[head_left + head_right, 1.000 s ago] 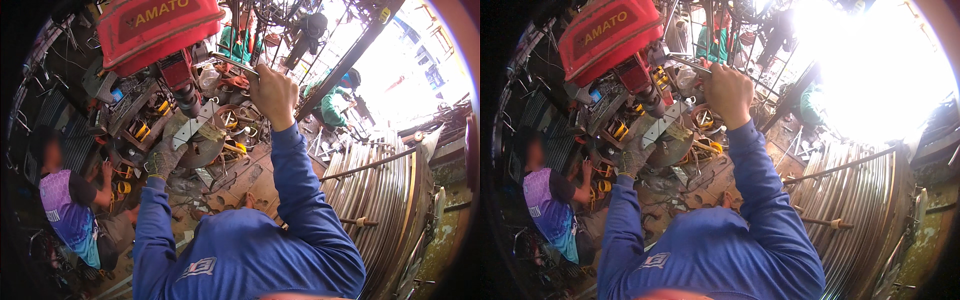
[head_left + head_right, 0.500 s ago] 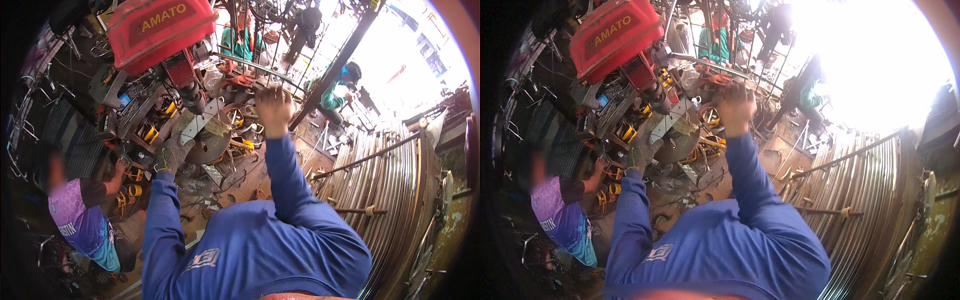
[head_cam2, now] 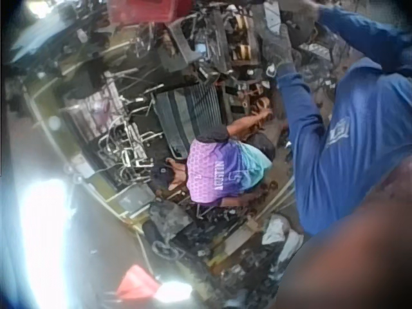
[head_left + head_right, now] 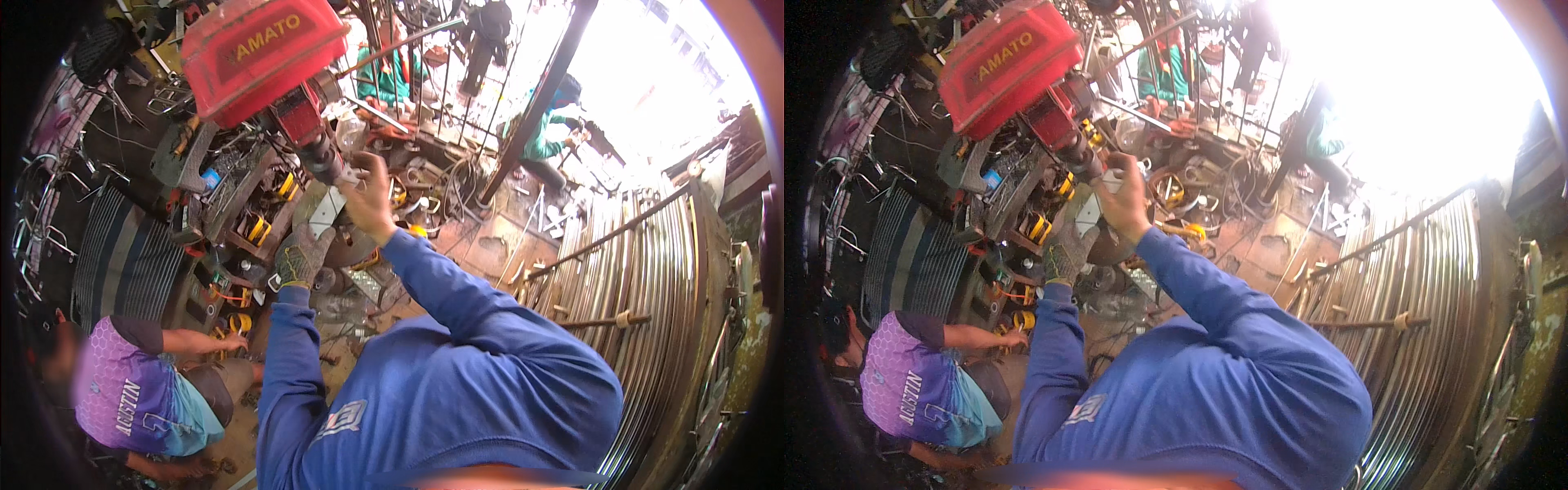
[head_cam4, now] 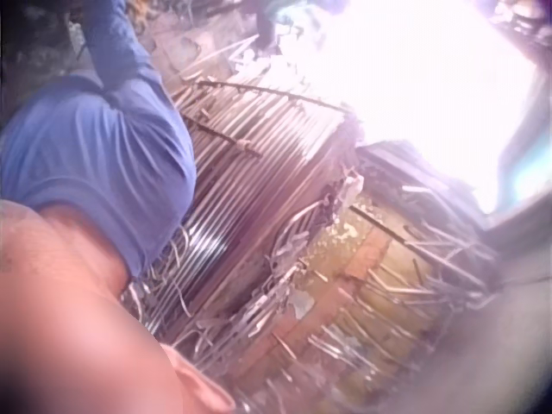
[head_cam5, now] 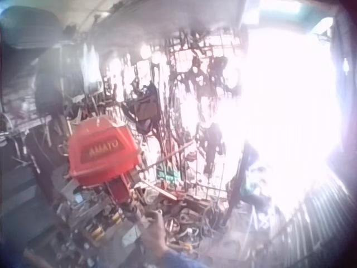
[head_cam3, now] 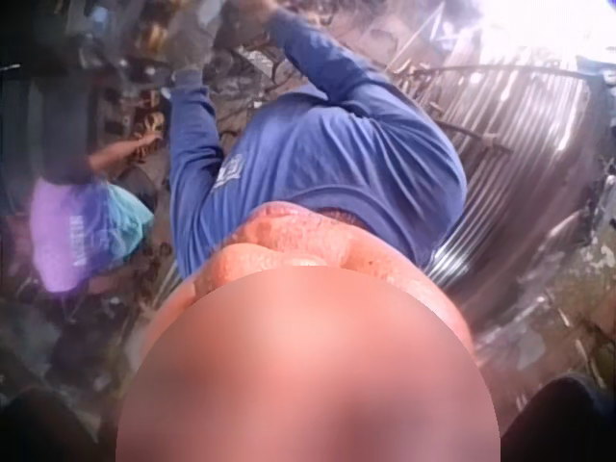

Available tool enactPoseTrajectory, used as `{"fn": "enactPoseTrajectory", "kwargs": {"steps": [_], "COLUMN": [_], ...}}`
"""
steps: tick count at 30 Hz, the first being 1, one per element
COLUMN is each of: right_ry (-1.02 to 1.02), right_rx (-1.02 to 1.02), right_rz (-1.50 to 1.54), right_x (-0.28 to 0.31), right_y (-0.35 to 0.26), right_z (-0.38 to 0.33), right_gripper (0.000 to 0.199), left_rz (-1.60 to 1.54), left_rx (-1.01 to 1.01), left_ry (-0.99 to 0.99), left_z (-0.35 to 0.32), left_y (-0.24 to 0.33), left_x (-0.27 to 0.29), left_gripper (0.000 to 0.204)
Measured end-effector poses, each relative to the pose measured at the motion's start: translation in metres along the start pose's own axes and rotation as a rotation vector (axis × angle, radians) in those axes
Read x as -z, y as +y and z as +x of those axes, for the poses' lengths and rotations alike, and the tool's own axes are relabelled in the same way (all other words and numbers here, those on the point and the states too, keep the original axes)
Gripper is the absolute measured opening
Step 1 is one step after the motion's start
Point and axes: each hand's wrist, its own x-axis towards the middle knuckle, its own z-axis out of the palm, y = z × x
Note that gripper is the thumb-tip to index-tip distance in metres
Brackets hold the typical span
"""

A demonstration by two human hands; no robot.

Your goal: The person operates a red Amato drill press to drill holes in a metal plate. They position the plate under the drill, engage the machine, and repeatedly drill holes while adjusting the workpiece between passes.

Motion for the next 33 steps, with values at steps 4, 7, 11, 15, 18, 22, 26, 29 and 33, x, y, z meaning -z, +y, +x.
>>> {"fn": "enactPoseTrajectory", "kwargs": {"steps": [4,7,11,15,18,22,26,29,33], "right_ry": [0.003,0.053,-0.169,-0.77,-0.654,-0.396,-0.614,-0.308,-0.126], "right_rx": [0.106,-0.078,-0.022,-0.165,-0.091,0.103,0.079,0.443,0.99], "right_rz": [-0.184,-0.141,-0.225,0.121,-0.054,-0.604,-0.462,-0.222,-0.482], "right_x": [-0.066,-0.081,-0.061,-0.039,-0.035,-0.011,0.048,0.092,0.14], "right_y": [0.036,0.04,0.047,0.063,0.06,0.02,-0.047,-0.105,-0.158], "right_z": [-0.015,-0.005,0.022,0.06,0.051,0.004,0.035,0.105,0.166], "right_gripper": [0.063,0.063,0.057,0.053,0.059,0.073,0.061,0.028,0.024], "left_rz": [0.068,0.149,0.125,0.053,0.028,0.061,0.001,0.102,-0.056], "left_rx": [-0.141,-0.104,-0.062,-0.03,-0.047,-0.064,-0.065,-0.04,0.014], "left_ry": [0.246,0.172,-0.018,-0.125,-0.097,-0.105,-0.12,-0.116,-0.188], "left_z": [-0.011,-0.009,0.006,0.014,0.016,0.019,0.02,0.015,0.011], "left_y": [0.005,0.006,0.004,0.0,-0.006,-0.016,-0.018,-0.015,-0.012], "left_x": [-0.012,-0.007,0.015,0.023,0.017,0.009,0.004,0.006,0.01], "left_gripper": [0.066,0.069,0.07,0.07,0.072,0.071,0.072,0.074,0.075]}}
